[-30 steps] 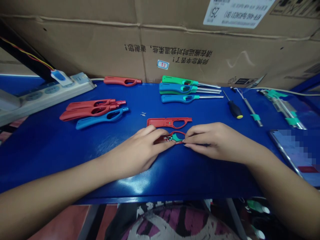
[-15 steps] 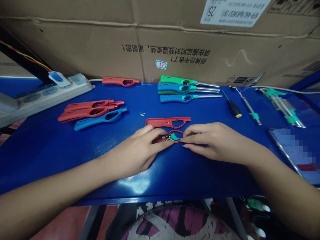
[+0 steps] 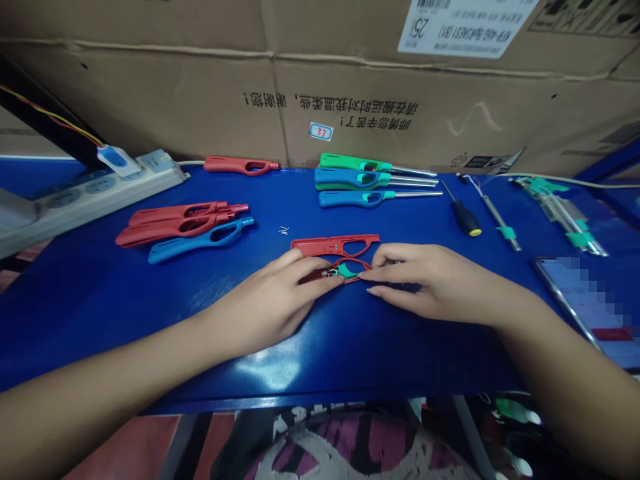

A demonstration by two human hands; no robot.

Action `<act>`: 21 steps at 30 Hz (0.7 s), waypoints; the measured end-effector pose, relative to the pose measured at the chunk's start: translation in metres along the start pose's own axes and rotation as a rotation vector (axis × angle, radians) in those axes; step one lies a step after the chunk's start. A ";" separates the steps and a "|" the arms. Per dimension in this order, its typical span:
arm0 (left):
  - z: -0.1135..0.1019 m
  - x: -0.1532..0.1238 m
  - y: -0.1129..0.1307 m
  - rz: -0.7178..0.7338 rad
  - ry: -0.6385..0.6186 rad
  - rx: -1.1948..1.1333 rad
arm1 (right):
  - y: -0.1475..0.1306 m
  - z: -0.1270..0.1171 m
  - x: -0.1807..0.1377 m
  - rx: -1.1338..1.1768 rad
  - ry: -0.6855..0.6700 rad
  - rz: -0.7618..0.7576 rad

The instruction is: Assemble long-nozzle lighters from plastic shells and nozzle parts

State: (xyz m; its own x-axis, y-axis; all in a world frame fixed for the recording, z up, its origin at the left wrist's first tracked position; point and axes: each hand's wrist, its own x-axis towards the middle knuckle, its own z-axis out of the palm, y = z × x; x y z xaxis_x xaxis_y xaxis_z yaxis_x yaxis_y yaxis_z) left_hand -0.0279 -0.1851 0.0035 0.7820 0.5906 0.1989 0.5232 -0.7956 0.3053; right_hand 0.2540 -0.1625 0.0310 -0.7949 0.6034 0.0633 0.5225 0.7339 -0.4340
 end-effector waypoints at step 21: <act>0.002 0.000 -0.003 0.000 0.035 -0.063 | -0.001 0.008 0.003 -0.026 -0.011 -0.064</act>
State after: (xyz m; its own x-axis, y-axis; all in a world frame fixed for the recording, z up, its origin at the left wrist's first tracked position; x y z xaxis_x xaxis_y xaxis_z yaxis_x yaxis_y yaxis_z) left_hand -0.0281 -0.1831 0.0007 0.7691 0.5961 0.2306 0.5001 -0.7859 0.3636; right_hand 0.2489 -0.1634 0.0246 -0.8301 0.5518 0.0801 0.4785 0.7787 -0.4059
